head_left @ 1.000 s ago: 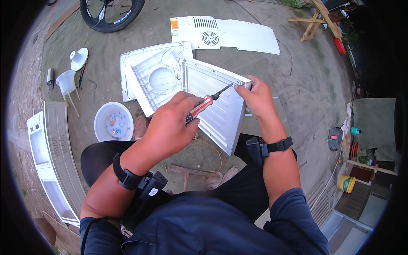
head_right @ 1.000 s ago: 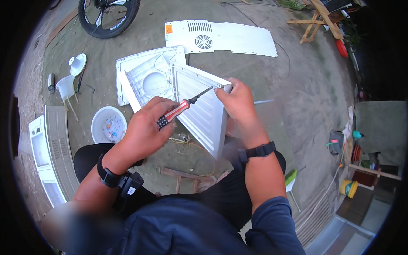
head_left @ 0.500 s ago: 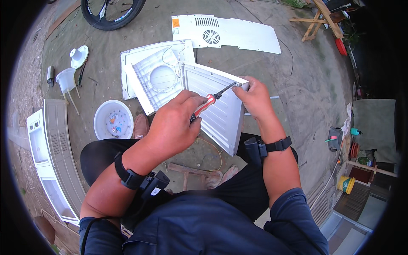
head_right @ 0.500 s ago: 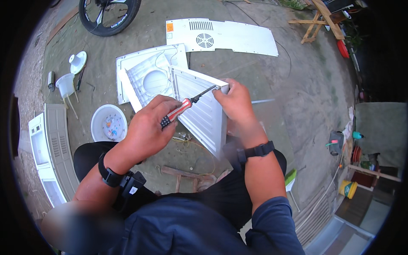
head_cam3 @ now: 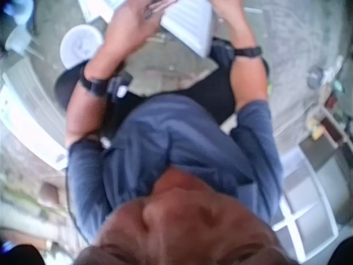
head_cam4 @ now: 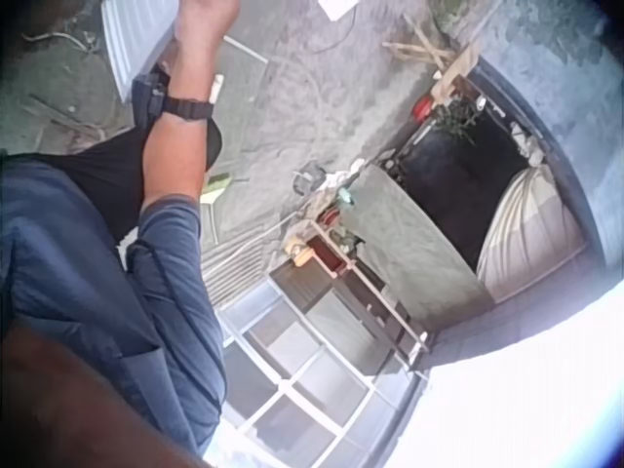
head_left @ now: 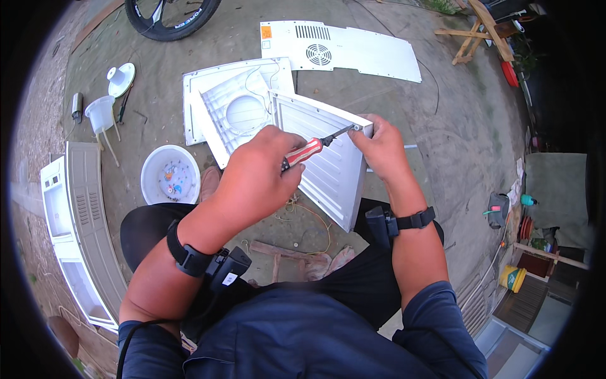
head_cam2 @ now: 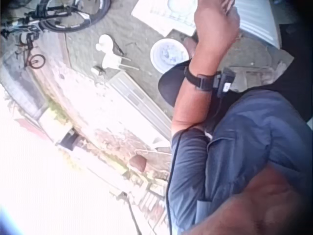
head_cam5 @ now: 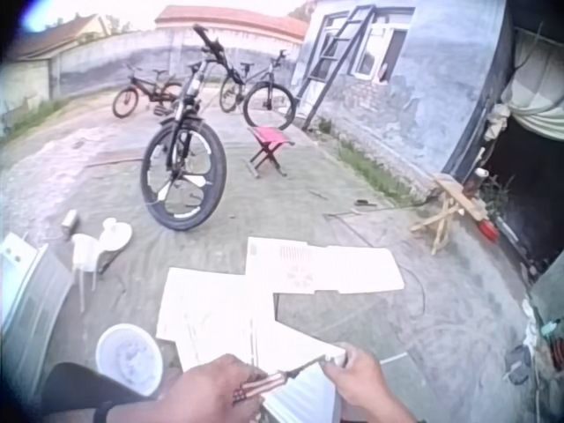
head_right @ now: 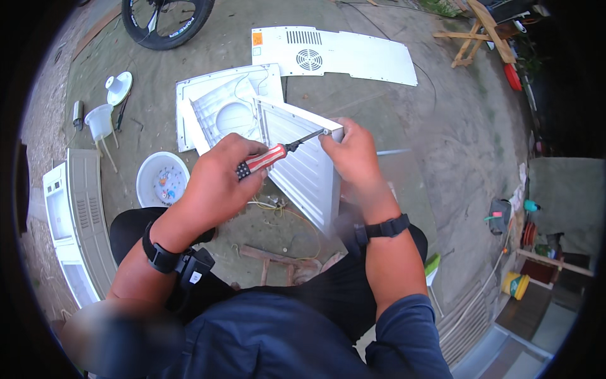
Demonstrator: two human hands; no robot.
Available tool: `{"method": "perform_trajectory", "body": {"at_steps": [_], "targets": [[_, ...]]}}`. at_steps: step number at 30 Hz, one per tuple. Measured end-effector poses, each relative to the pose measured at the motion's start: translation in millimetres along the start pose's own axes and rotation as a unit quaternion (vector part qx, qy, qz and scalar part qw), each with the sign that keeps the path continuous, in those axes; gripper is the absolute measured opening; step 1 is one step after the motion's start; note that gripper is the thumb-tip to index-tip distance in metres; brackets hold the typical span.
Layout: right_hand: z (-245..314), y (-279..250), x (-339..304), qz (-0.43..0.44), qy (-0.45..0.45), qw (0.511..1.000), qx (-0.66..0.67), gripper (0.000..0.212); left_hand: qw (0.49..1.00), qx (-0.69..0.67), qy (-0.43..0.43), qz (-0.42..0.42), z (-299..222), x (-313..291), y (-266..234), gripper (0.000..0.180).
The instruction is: The person uses a screwdriver to remove several screws from a white plastic panel of a disassembled electronic appliance.
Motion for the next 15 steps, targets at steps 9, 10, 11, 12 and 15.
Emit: {"method": "perform_trajectory", "body": {"at_steps": [9,10,11,12,15], "targets": [[-0.5,2.8,0.5,-0.006,-0.009,1.0,0.013,0.035,0.996,-0.083,-0.032,-0.028,4.3,-1.3,-1.2,0.042],[-2.3,2.6,1.3,-0.01,-0.014,1.0,0.002,0.035,0.998,-0.049,-0.023,-0.024,0.9,-2.2,-3.3,0.041],[-5.5,2.4,2.8,-0.014,-0.018,1.0,-0.01,0.035,1.0,-0.016,-0.014,-0.021,-3.0,-2.9,-5.7,0.04],[-6.8,3.1,3.5,-0.016,-0.023,0.999,-0.021,0.036,1.0,0.02,-0.006,-0.018,-5.2,-4.1,-7.4,0.04],[-4.6,3.0,3.3,-0.015,-0.03,0.999,-0.036,0.036,0.991,0.113,0.059,-0.042,-2.4,-4.8,-6.7,0.038]]}}
Point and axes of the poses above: each hand's wrist, its own x-axis towards the middle knuckle, its own y-axis out of the palm, z = x × y, the point moved 1 cm from there along x, towards the middle knuckle, and after that the axes turned 2 degrees about -x, right-handed, at the moved point
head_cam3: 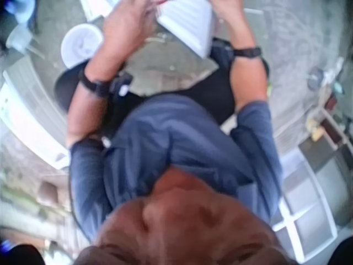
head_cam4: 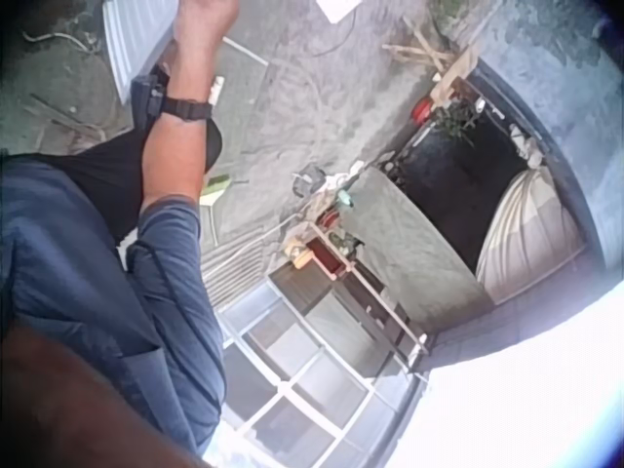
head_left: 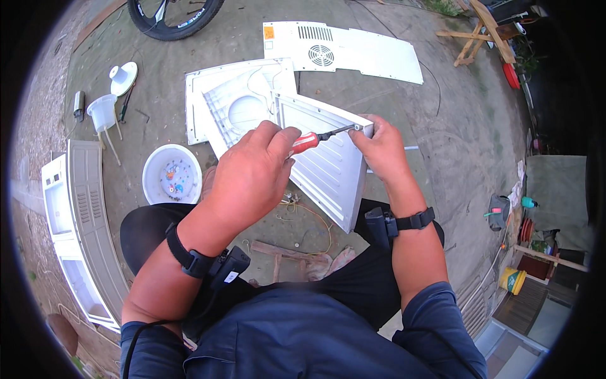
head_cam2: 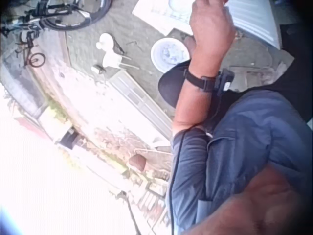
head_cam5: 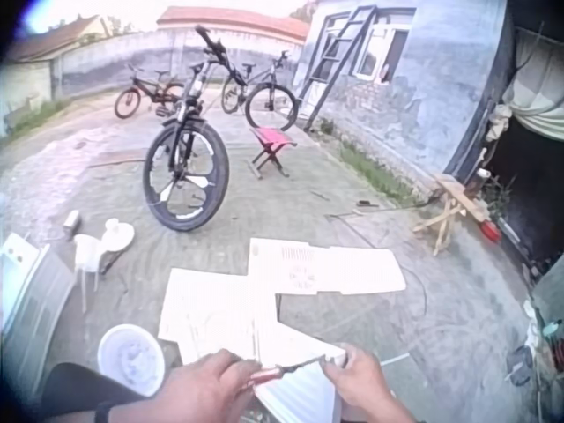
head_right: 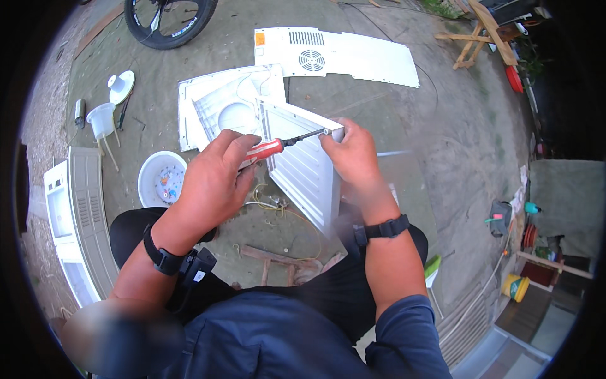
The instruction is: The person uses a screwdriver to remove several screws from a white plastic panel of a disassembled electronic appliance.
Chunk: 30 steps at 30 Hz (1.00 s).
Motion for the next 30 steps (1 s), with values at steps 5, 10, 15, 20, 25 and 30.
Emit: {"method": "perform_trajectory", "body": {"at_steps": [5,10,15,20,25,30], "targets": [[-1.7,1.9,1.4,-0.005,0.012,1.0,0.021,0.037,0.974,-0.185,-0.133,0.006,6.0,-2.0,12.3,0.036],[-9.5,1.5,3.5,-0.009,0.011,0.999,0.038,0.037,0.911,-0.339,-0.228,0.05,16.1,2.8,10.8,0.041],[-7.7,0.7,4.8,0.003,0.014,0.999,0.04,0.037,0.987,-0.144,-0.009,-0.069,17.2,-3.1,2.9,0.04],[-8.6,1.7,4.6,-0.018,0.017,0.999,0.034,0.037,0.976,-0.122,-0.176,0.043,9.4,2.8,-5.7,0.039],[-12.7,2.7,5.8,-0.018,0.013,1.0,0.02,0.036,0.978,-0.182,-0.06,-0.085,23.4,-5.3,11.2,0.036],[-3.5,2.0,2.2,-0.015,0.032,0.998,0.043,0.038,0.971,-0.179,-0.159,-0.004,15.5,0.9,-4.1,0.04]]}}
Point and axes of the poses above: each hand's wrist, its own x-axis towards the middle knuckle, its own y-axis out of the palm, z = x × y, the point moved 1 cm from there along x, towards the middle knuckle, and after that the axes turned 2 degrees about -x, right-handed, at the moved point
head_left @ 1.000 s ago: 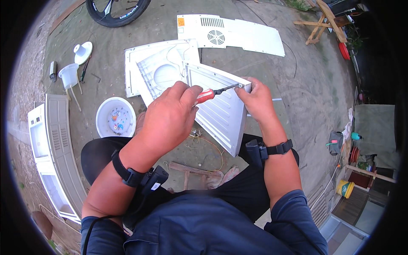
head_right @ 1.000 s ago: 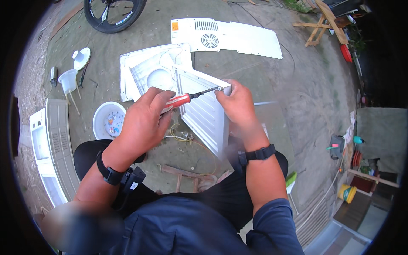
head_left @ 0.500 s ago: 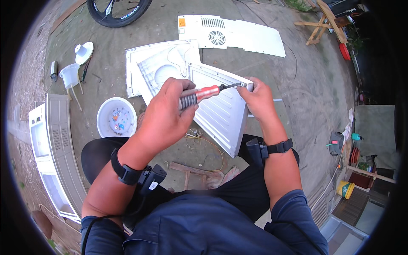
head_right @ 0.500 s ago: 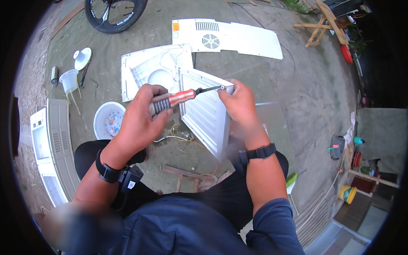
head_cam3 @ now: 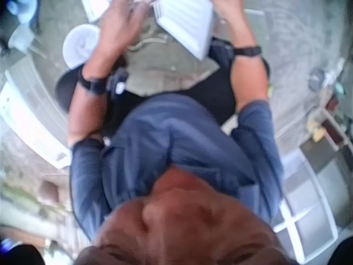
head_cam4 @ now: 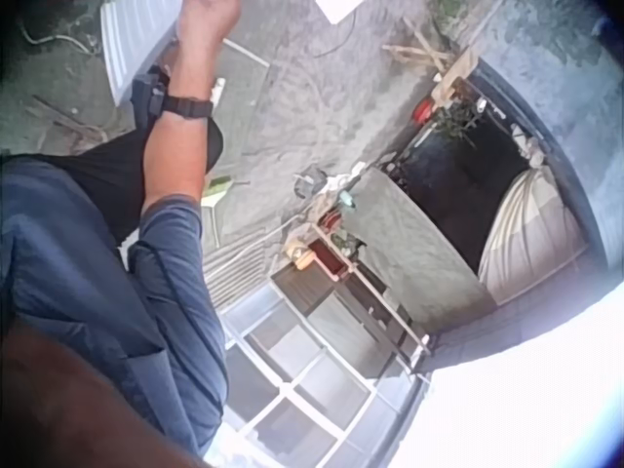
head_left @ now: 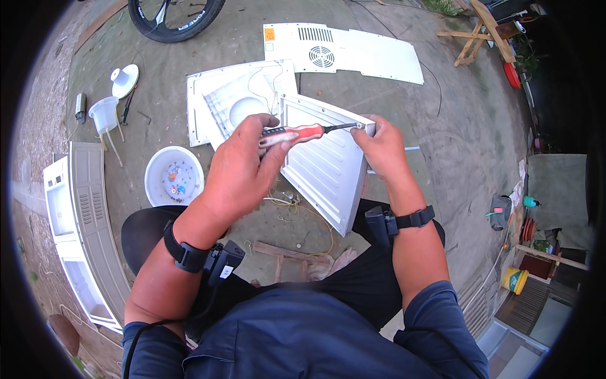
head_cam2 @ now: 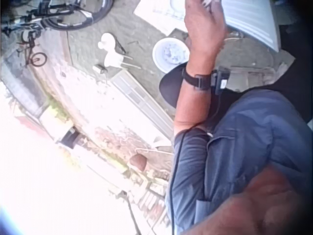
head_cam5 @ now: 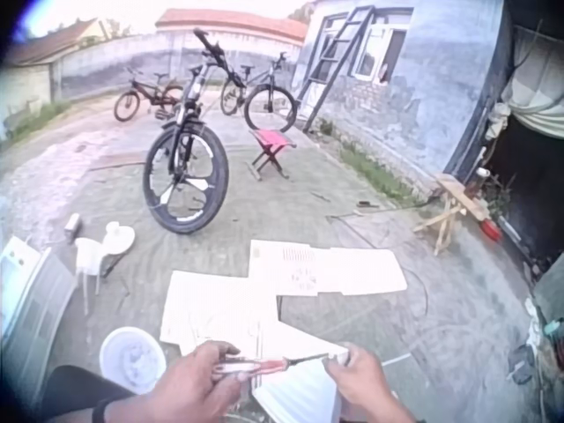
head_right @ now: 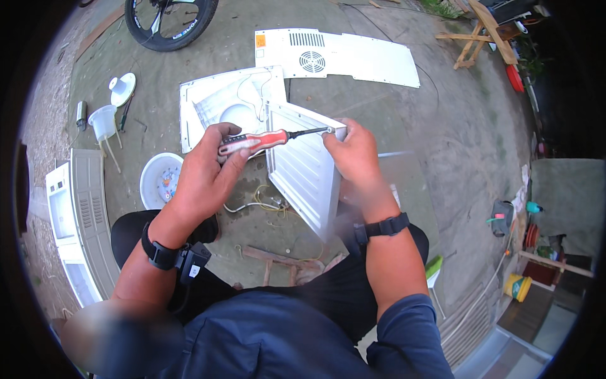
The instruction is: The person uses a screwdriver to remove several screws from a white plastic panel of a disassembled electronic appliance.
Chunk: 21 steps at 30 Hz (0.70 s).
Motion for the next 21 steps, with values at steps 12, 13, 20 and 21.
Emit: {"method": "perform_trajectory", "body": {"at_steps": [12,13,20,21], "targets": [[0.4,3.1,-1.4,-0.008,0.007,1.0,0.026,0.039,0.999,-0.028,-0.044,0.007,7.4,4.8,-0.1,0.04],[1.1,3.0,-1.4,-0.007,0.003,1.0,0.013,0.039,0.999,-0.041,0.017,-0.019,10.8,5.1,2.0,0.04],[5.4,2.1,-2.0,0.005,0.002,1.0,-0.005,0.04,0.999,-0.044,-0.006,-0.028,12.5,8.9,0.8,0.041],[5.5,1.9,-2.0,0.006,0.003,1.0,-0.003,0.04,0.998,-0.041,-0.025,-0.027,14.2,9.2,1.8,0.041]]}}
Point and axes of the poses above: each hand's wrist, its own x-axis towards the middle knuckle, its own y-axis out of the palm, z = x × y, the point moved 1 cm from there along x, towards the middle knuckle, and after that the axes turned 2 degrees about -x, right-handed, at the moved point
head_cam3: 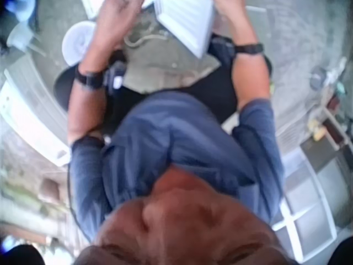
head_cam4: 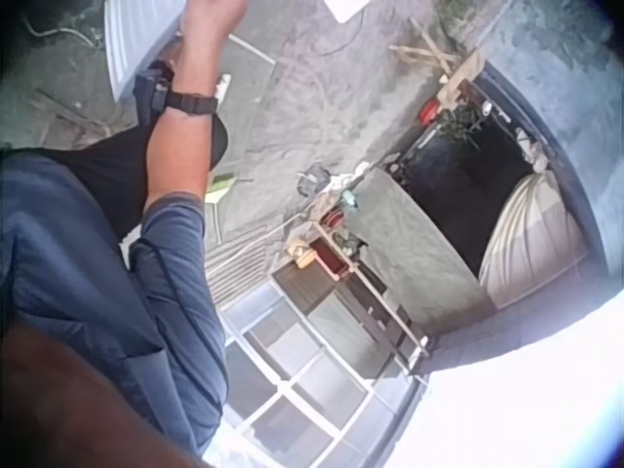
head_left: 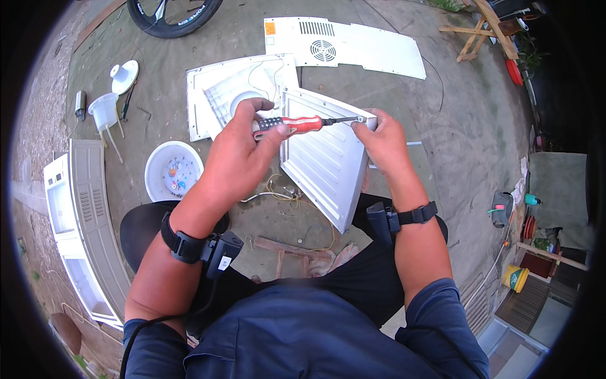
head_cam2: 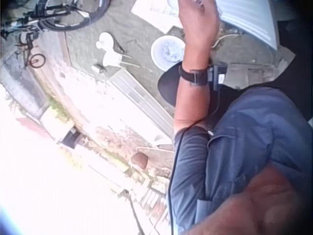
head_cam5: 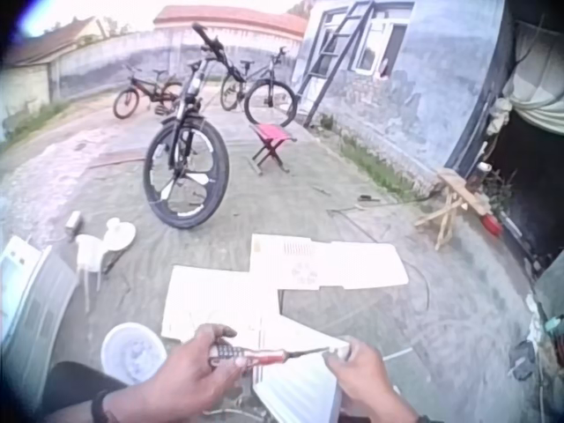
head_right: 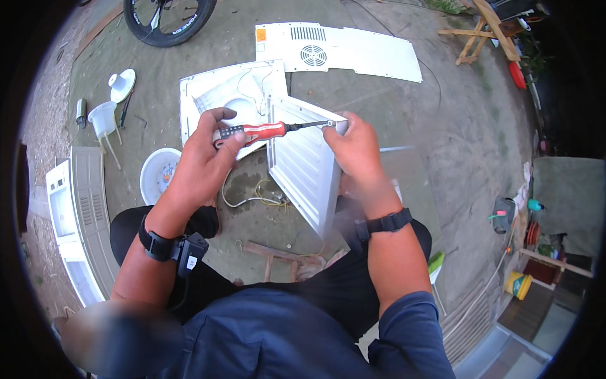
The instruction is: The person uses a screwdriver to remove several screws from a white plastic panel of a disassembled electronic appliance.
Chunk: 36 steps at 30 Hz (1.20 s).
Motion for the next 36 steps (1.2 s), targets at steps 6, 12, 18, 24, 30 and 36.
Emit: {"method": "perform_trajectory", "body": {"at_steps": [6,12,18,24,30,36], "targets": [[-3.2,0.9,2.2,-0.003,-0.004,1.0,-0.019,0.04,0.998,-0.011,-0.052,0.029,-9.3,4.6,-7.0,0.044],[6.1,5.0,-4.0,-0.007,0.019,0.999,0.049,0.039,0.991,-0.11,0.074,-0.015,5.1,3.4,0.0,0.042],[2.2,3.2,-0.9,-0.003,-0.005,1.0,0.0,0.041,0.992,-0.127,-0.004,-0.018,-5.8,4.9,-1.9,0.046],[-7.6,3.2,5.1,0.024,-0.011,0.999,0.044,0.049,0.989,-0.113,-0.096,-0.018,-13.7,10.7,-9.2,0.048],[-10.2,9.9,11.2,0.049,-0.011,0.995,0.082,0.062,0.992,-0.098,-0.075,-0.028,-12.3,9.3,-14.5,0.052],[-10.9,15.7,14.5,0.051,-0.02,0.993,0.1,0.061,0.991,-0.116,-0.001,-0.063,-4.1,9.2,-6.4,0.054]]}}
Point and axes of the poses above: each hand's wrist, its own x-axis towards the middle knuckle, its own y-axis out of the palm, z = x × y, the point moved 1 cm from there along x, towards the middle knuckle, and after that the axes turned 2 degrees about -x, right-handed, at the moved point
